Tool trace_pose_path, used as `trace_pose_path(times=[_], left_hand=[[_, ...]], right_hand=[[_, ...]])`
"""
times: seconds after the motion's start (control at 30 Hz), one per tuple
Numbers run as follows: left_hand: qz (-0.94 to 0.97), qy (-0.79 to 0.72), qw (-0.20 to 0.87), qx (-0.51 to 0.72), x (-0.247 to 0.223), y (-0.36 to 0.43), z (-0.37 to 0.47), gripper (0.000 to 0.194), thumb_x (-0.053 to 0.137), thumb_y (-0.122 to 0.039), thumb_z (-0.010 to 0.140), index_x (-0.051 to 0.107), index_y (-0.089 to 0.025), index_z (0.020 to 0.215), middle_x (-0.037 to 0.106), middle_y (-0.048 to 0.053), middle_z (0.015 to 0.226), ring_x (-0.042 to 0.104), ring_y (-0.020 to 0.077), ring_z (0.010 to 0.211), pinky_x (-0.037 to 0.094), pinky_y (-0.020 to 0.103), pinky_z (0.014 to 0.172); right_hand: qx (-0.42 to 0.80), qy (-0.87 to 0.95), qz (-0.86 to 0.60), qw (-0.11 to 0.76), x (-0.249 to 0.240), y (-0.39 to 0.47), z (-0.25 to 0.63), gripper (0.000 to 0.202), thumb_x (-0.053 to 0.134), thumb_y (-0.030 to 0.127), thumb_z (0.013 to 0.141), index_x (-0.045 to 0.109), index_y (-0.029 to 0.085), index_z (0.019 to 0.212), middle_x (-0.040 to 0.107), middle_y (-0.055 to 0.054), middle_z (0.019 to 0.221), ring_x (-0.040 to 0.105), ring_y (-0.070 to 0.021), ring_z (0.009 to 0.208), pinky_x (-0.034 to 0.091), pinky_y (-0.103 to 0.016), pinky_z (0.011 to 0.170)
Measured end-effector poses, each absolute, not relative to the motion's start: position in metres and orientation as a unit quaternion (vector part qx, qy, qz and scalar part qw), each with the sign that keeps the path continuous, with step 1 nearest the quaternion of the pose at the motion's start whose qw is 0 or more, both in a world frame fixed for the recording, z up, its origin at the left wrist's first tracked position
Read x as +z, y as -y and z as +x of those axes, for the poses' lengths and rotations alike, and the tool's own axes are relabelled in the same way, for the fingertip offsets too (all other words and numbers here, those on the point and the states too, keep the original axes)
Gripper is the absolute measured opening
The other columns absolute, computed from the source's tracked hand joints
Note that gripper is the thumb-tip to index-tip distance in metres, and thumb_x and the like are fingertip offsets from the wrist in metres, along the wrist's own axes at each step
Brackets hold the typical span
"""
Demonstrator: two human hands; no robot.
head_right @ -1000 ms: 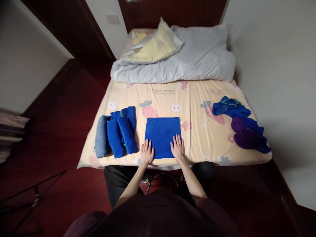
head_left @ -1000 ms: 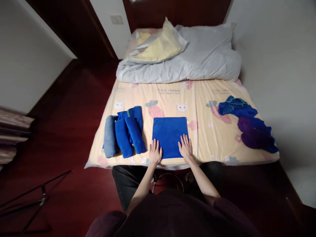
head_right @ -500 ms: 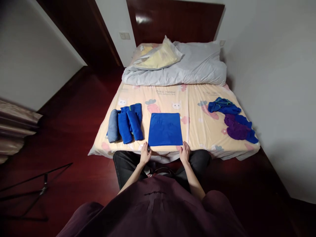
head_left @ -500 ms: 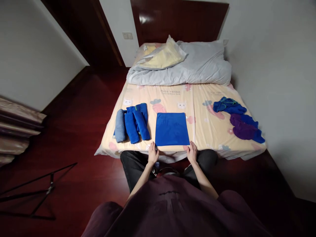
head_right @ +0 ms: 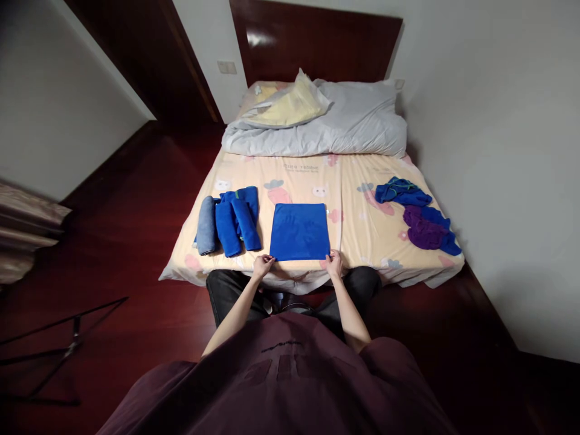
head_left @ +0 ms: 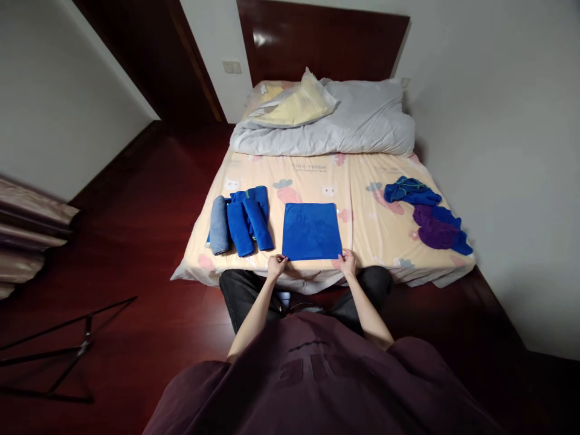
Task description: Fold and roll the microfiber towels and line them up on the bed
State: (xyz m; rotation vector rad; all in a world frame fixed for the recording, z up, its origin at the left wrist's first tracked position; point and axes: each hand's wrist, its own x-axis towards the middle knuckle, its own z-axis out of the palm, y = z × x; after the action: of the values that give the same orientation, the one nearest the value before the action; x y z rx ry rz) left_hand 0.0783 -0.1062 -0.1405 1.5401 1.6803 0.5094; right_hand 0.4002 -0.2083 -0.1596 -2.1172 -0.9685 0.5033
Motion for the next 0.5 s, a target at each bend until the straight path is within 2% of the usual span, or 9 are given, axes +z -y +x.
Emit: trace_pose_path(times=[0.07, 0.17, 0.33, 0.5], left_hand=[[0.596, -0.673, 0.389, 0.199, -0.142, 0.107, 0.077, 0.017, 0.070, -0.029, 0.085, 0.074, -0.018, 0.097, 0.076, 0.009, 0.085, 0.075, 0.0266, 0.094, 0.056, 0.036, 0.090], [0.585, -0.687, 0.383, 0.198, -0.144, 0.108, 0.075, 0.018, 0.070, -0.029, 0.087, 0.072, -0.019, 0.102, 0.078, 0.010, 0.091, 0.076, 0.0266, 0.097, 0.055, 0.036, 0.092], [0.583, -0.682, 0.402, 0.183, -0.145, 0.108, 0.074, 0.011, 0.069, -0.030, 0.088, 0.070, -0.020, 0.086, 0.079, 0.011, 0.089, 0.076, 0.0278, 0.097, 0.054, 0.035, 0.089], [0.580, -0.675, 0.417, 0.182, -0.144, 0.104, 0.073, 0.020, 0.071, -0.036, 0.088, 0.065, -0.021, 0.076, 0.076, 0.009, 0.081, 0.075, 0.0277, 0.094, 0.052, 0.034, 0.087]], right_hand=[[0.214, 0.373, -0.817, 0.384, -0.161, 0.206, 0.406, 0.042, 0.062, 0.029, 0.084, 0.069, 0.017, 0.124, 0.079, -0.012, 0.104, 0.077, -0.0278, 0.094, 0.061, -0.045, 0.095], [0.253, 0.384, -0.789, 0.408, -0.163, 0.203, 0.412, 0.046, 0.064, 0.031, 0.083, 0.068, 0.015, 0.126, 0.077, -0.012, 0.098, 0.077, -0.0264, 0.090, 0.064, -0.043, 0.088], [0.296, 0.390, -0.765, 0.418, -0.166, 0.203, 0.416, 0.043, 0.064, 0.040, 0.087, 0.068, 0.014, 0.121, 0.074, -0.008, 0.088, 0.075, -0.0231, 0.078, 0.064, -0.038, 0.077], [0.300, 0.391, -0.746, 0.448, -0.171, 0.213, 0.414, 0.033, 0.066, 0.035, 0.082, 0.067, 0.017, 0.109, 0.074, -0.009, 0.096, 0.073, -0.0221, 0.083, 0.062, -0.035, 0.077]])
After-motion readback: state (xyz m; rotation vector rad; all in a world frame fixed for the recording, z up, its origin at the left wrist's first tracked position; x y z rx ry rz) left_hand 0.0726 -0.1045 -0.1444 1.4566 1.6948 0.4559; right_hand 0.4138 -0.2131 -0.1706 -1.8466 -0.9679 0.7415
